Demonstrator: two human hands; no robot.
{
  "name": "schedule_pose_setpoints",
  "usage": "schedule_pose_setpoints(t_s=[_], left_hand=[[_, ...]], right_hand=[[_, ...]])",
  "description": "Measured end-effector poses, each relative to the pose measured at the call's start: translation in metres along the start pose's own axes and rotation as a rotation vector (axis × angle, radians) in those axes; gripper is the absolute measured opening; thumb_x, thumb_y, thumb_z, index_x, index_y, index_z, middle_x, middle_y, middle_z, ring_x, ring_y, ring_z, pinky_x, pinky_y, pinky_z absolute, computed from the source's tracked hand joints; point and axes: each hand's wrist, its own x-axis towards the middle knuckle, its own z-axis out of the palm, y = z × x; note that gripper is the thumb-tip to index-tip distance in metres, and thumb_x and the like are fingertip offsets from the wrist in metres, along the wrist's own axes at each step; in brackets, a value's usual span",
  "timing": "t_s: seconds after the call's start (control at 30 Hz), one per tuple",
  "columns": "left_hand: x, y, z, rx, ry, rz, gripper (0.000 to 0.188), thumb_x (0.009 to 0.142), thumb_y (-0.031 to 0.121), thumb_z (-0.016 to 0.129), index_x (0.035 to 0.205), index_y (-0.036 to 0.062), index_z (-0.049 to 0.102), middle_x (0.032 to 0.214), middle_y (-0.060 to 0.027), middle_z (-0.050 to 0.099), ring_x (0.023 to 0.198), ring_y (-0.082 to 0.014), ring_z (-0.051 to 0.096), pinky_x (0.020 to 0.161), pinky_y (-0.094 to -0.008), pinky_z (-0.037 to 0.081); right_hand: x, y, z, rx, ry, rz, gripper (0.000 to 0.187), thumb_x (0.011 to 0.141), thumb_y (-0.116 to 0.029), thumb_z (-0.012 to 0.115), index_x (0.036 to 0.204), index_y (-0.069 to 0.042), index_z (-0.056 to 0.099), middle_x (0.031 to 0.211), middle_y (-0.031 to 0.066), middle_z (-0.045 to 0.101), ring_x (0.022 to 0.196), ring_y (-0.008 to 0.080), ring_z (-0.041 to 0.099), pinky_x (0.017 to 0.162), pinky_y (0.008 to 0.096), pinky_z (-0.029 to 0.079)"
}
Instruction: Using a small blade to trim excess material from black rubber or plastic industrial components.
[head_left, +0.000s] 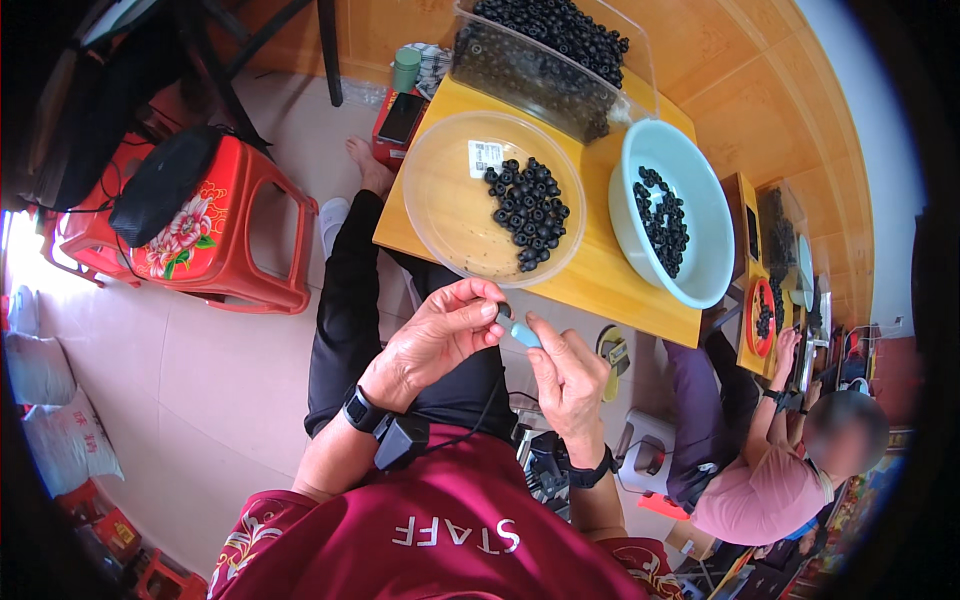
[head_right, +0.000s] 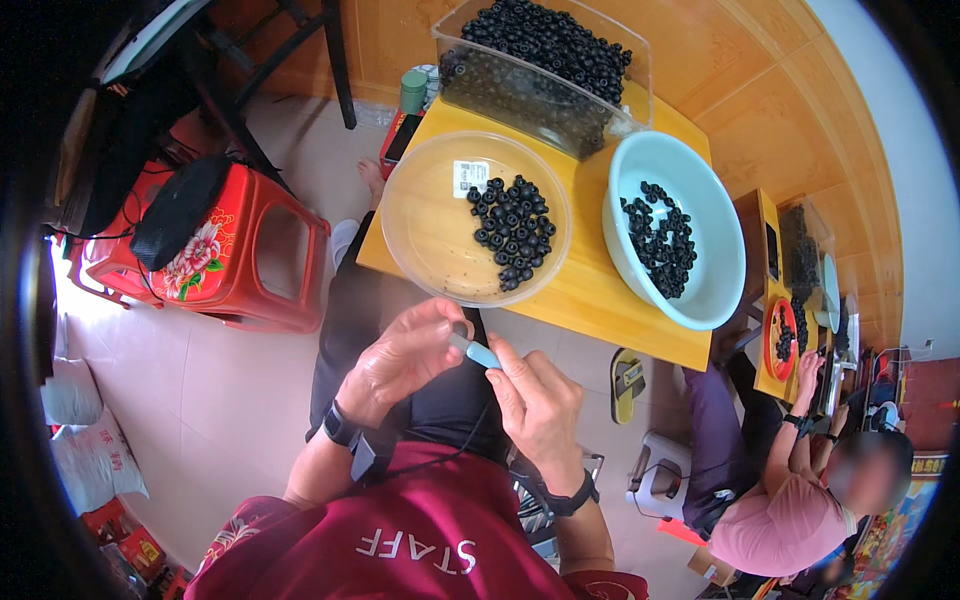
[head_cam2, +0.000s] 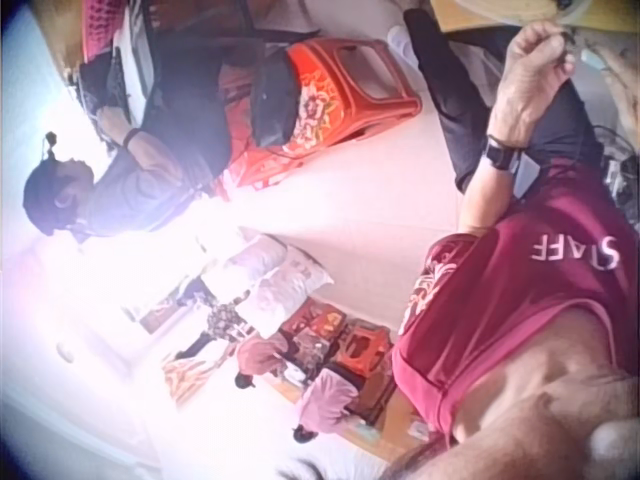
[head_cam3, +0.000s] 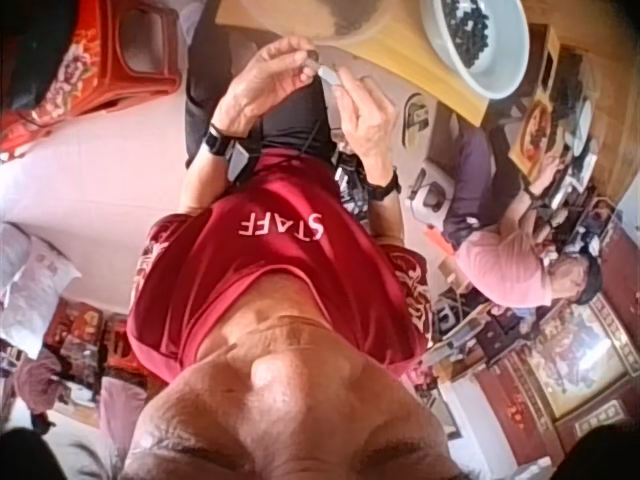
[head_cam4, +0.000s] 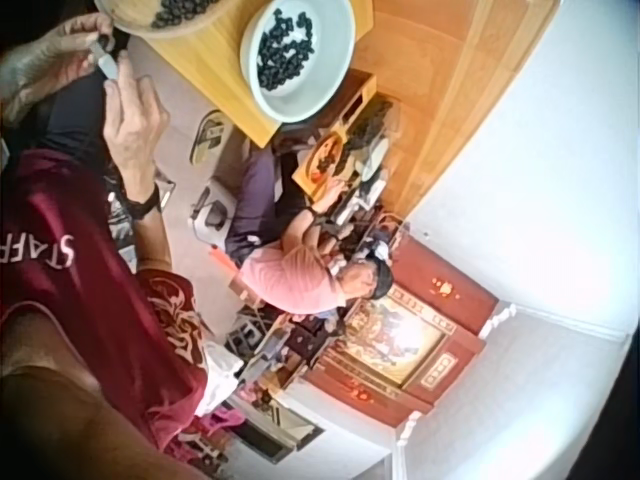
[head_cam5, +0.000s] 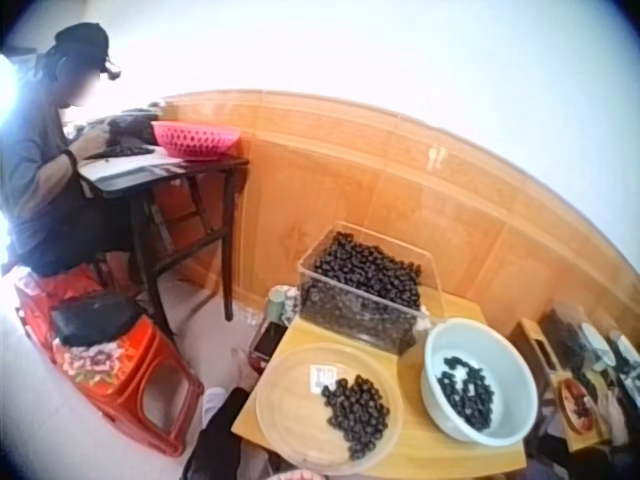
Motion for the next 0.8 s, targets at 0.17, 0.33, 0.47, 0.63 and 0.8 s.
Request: schedule_pose_setpoints(t_s=[0.17, 0.33, 0.47, 0.63, 0.8], left_hand=[[0.000, -0.002, -0.001, -0.023, 0.020, -0.004, 0.013, 0.085, 0.006, 0.060, 0.098, 0.0045, 0.057, 0.089, -0.0017, 0.060, 0.075, -0.0113, 0.060, 0.072, -0.0240, 0.051], [0.000, -0.002, 0.001, -0.008, 0.025, -0.014, 0.012, 0.085, 0.006, 0.060, 0.097, 0.0044, 0.057, 0.086, -0.0019, 0.060, 0.073, -0.0122, 0.060, 0.071, -0.0240, 0.051], [-0.002, -0.001, 0.003, -0.014, 0.038, -0.014, 0.010, 0.085, 0.006, 0.060, 0.095, 0.0043, 0.058, 0.083, -0.0021, 0.060, 0.072, -0.0126, 0.060, 0.069, -0.0236, 0.051], [-0.002, -0.001, 0.005, -0.029, -0.046, -0.037, 0.008, 0.085, 0.007, 0.061, 0.092, 0.0044, 0.059, 0.080, -0.0026, 0.060, 0.071, -0.0131, 0.060, 0.067, -0.0230, 0.050], [-0.005, 0.000, 0.007, -0.021, -0.118, -0.048, 0.009, 0.083, 0.006, 0.063, 0.091, 0.0038, 0.059, 0.082, -0.0038, 0.061, 0.069, -0.0125, 0.059, 0.066, -0.0229, 0.050]], right_hand=[[0.000, 0.000, -0.001, -0.009, 0.002, -0.006, 0.030, 0.077, -0.012, 0.067, 0.107, -0.009, 0.064, 0.060, 0.0069, 0.045, 0.048, 0.0208, 0.048, 0.045, 0.0334, 0.039], [0.001, 0.000, -0.002, -0.009, 0.001, -0.006, 0.031, 0.077, -0.013, 0.067, 0.107, -0.009, 0.064, 0.060, 0.0069, 0.046, 0.048, 0.0207, 0.048, 0.044, 0.0333, 0.039], [0.001, 0.000, -0.002, -0.015, 0.001, -0.014, 0.031, 0.077, -0.013, 0.067, 0.108, -0.009, 0.064, 0.060, 0.0069, 0.046, 0.048, 0.0209, 0.049, 0.044, 0.0332, 0.039], [0.001, 0.003, -0.003, -0.020, 0.020, -0.066, 0.028, 0.079, -0.017, 0.065, 0.106, -0.009, 0.065, 0.060, 0.0068, 0.045, 0.047, 0.0213, 0.048, 0.044, 0.0334, 0.039], [0.002, 0.026, -0.001, -0.135, 0.063, 0.015, 0.025, 0.081, -0.013, 0.063, 0.106, -0.007, 0.064, 0.065, 0.0083, 0.052, 0.050, 0.0238, 0.052, 0.046, 0.0343, 0.041]])
